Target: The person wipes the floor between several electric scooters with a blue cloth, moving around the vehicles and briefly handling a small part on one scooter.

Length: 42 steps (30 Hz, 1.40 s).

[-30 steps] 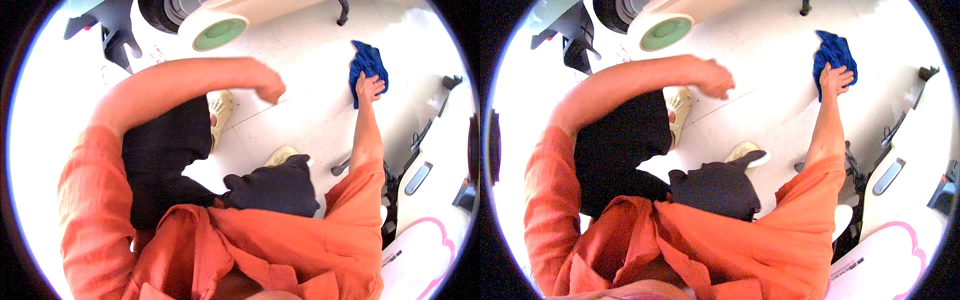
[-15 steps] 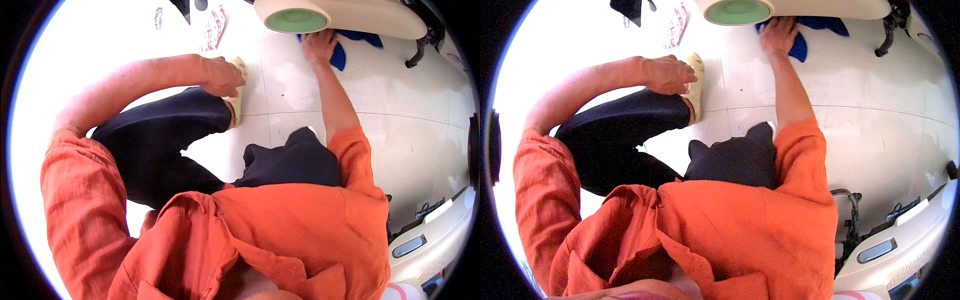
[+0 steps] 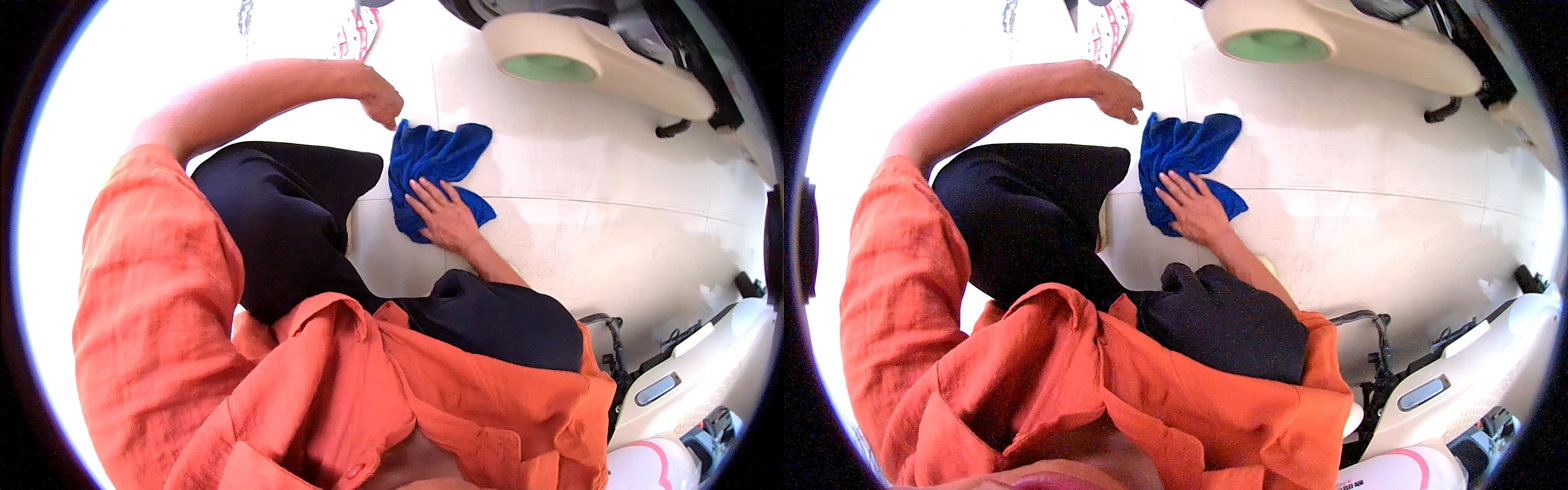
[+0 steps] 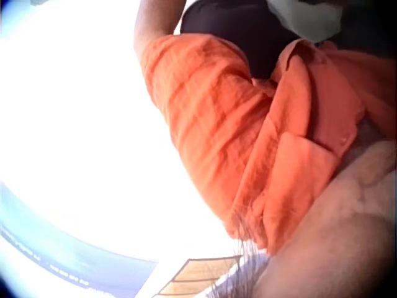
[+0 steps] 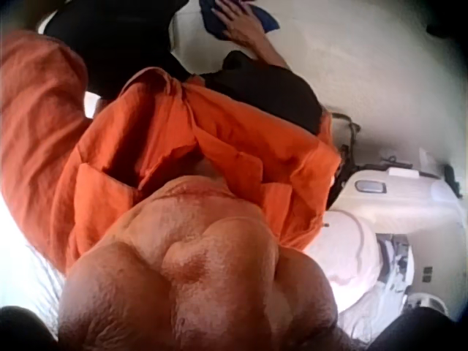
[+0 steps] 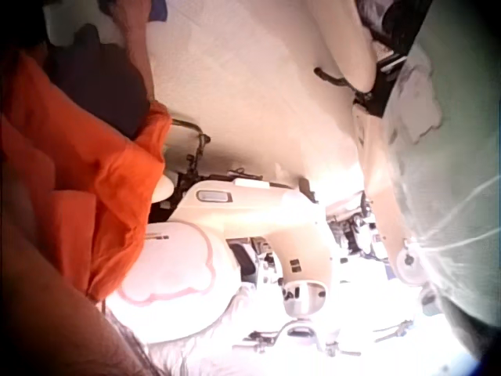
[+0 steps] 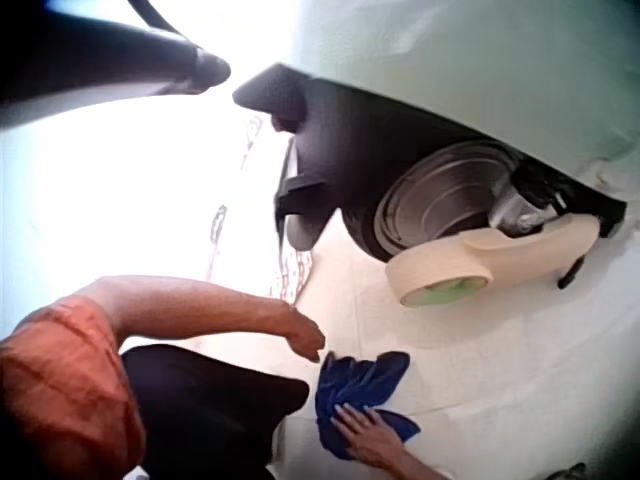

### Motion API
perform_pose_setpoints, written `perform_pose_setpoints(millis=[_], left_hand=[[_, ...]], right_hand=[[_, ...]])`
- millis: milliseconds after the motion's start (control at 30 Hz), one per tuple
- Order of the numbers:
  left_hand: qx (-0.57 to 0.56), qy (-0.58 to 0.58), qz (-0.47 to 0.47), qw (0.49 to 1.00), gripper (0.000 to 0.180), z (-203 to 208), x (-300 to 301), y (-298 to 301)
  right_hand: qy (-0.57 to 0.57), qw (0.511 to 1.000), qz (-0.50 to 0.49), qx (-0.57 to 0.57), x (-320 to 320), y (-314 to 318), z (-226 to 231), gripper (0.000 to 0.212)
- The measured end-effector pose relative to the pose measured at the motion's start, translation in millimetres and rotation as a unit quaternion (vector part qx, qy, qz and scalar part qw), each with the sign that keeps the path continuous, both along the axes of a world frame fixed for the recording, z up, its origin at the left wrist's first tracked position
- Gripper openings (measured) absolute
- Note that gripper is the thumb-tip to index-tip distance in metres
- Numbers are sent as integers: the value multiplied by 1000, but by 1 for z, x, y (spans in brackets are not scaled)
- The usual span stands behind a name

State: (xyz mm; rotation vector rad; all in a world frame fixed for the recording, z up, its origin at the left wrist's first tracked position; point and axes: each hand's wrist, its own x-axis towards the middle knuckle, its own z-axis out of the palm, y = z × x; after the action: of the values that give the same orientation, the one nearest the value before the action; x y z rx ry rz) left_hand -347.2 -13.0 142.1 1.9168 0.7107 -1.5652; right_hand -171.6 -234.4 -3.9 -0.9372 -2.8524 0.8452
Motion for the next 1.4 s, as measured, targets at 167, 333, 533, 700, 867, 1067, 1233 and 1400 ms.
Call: perform_pose_setpoints(millis=[167, 333, 533, 700, 867, 1067, 1233, 1400], left_hand=[[66, -177, 17, 982, 47, -28, -34, -1], [112, -270, 48, 955, 38, -71, -85, -19], [222, -468, 201, 831, 35, -131, -77, -57], [352, -581, 406, 611, 55, -123, -47, -60], [307, -647, 521, 465, 62, -115, -83, -52], [440, -452, 500, 594, 65, -140, -98, -72], [300, -578, 319, 688, 63, -167, -88, -94], [332, -601, 278, 672, 71, -180, -59, 0]], right_hand=[[-74, 986, -135, 60, 6, 110, 4, 63], [-187, 942, -255, 110, 37, 185, 9, 64], [-303, 877, -370, -41, 78, 194, -13, 86], [-351, 840, -410, 59, -24, 211, -35, 67], [257, 818, -362, -366, -130, 220, 47, 32], [-4, 919, -381, 103, -62, 186, -3, 44], [-152, 804, -560, 130, -55, 159, -34, 59], [-179, 793, -564, 144, -63, 155, -35, 60]])
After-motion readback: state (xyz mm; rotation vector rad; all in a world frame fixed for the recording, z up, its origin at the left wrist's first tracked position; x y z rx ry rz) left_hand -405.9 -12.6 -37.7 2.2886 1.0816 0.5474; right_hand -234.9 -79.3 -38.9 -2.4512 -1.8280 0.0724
